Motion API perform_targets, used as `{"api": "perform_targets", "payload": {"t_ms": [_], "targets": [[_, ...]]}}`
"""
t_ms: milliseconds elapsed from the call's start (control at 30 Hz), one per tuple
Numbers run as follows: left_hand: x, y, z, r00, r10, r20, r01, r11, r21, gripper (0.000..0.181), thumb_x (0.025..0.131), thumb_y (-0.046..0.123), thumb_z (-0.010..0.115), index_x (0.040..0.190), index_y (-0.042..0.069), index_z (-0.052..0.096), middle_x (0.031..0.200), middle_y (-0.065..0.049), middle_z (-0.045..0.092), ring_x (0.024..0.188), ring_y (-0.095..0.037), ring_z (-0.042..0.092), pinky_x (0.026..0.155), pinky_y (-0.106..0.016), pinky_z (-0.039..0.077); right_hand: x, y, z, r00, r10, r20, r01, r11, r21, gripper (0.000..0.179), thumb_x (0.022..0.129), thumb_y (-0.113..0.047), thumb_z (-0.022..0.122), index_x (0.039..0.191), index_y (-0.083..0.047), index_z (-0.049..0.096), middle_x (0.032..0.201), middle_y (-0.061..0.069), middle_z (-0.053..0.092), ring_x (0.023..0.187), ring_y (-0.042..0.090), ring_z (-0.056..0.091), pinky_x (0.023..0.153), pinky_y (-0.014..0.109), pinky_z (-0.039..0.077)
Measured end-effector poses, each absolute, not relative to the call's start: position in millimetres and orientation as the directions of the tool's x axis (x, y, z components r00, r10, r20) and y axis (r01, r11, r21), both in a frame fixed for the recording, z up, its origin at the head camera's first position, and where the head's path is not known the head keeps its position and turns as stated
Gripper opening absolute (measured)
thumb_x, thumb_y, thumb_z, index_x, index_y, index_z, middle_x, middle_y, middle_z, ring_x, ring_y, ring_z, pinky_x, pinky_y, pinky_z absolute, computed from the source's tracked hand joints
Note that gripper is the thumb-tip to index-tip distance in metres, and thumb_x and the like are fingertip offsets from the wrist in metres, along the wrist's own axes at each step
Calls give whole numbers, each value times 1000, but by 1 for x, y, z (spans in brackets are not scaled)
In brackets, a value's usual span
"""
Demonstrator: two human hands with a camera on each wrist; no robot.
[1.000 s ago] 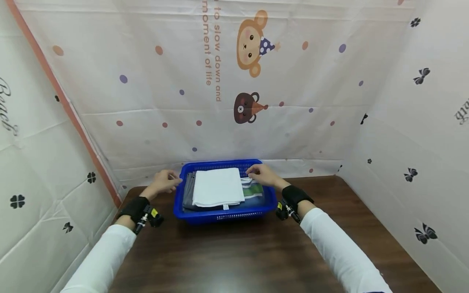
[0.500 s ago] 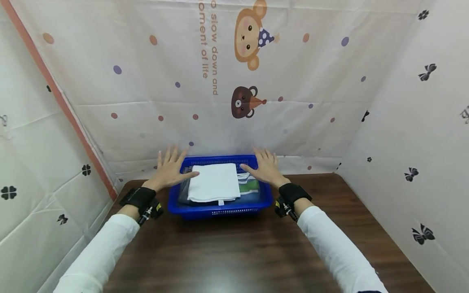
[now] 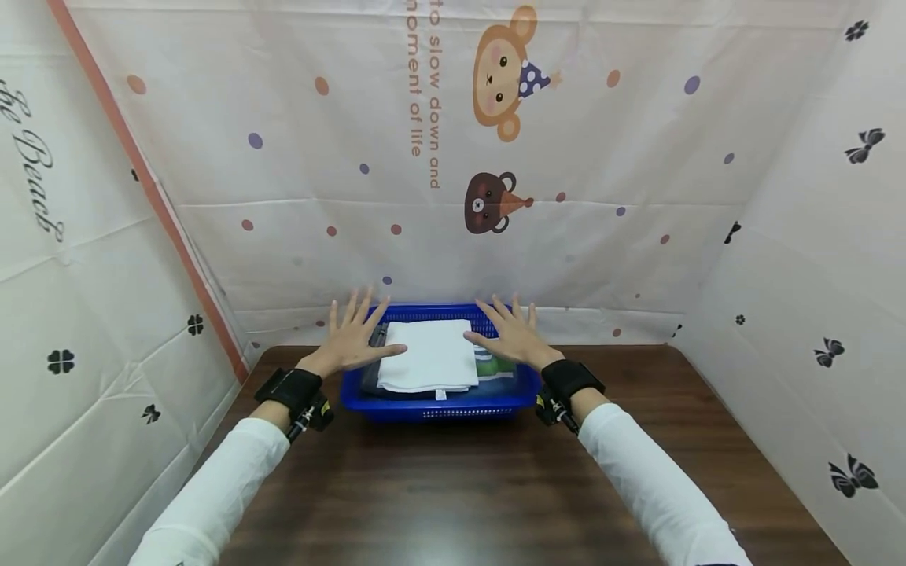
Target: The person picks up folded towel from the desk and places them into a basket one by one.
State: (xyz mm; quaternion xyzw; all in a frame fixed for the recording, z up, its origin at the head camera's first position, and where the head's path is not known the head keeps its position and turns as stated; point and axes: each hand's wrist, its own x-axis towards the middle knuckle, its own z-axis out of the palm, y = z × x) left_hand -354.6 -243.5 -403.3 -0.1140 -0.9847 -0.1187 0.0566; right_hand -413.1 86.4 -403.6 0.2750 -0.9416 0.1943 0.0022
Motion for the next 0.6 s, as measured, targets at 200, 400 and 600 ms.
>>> {"api": "perform_targets", "payload": {"t_ms": [200,400,600], "targets": [[-352,-245,-401,-977,198,80,212,949,235,108,87,76,57,165,18,12,171,-22,-4,156,-49,-11,117,-73,-14,-414,83,-408,-848,-520,104,-523,784,-334,86,96,-70,47,165,-26,19,171,18,16,156,53,-3,118,74,-9],[-351,-248,-403,-983,182,-3,177,959,220,107,86,83,49,166,23,10,171,-21,-6,154,-54,-15,114,-75,-17,-414,91,-405,-874,-483,62,-475,820,-320,86,96,-73,43,164,-26,21,171,18,15,156,51,-2,118,75,-8],[-350,-248,-407,-979,204,-8,199,963,183,104,86,84,46,165,25,13,172,-20,-3,154,-54,-13,114,-76,-15,-415,96,-411,-893,-450,29,-431,833,-347,87,96,-75,40,164,-24,21,171,20,13,156,50,-5,116,77,-6]]}}
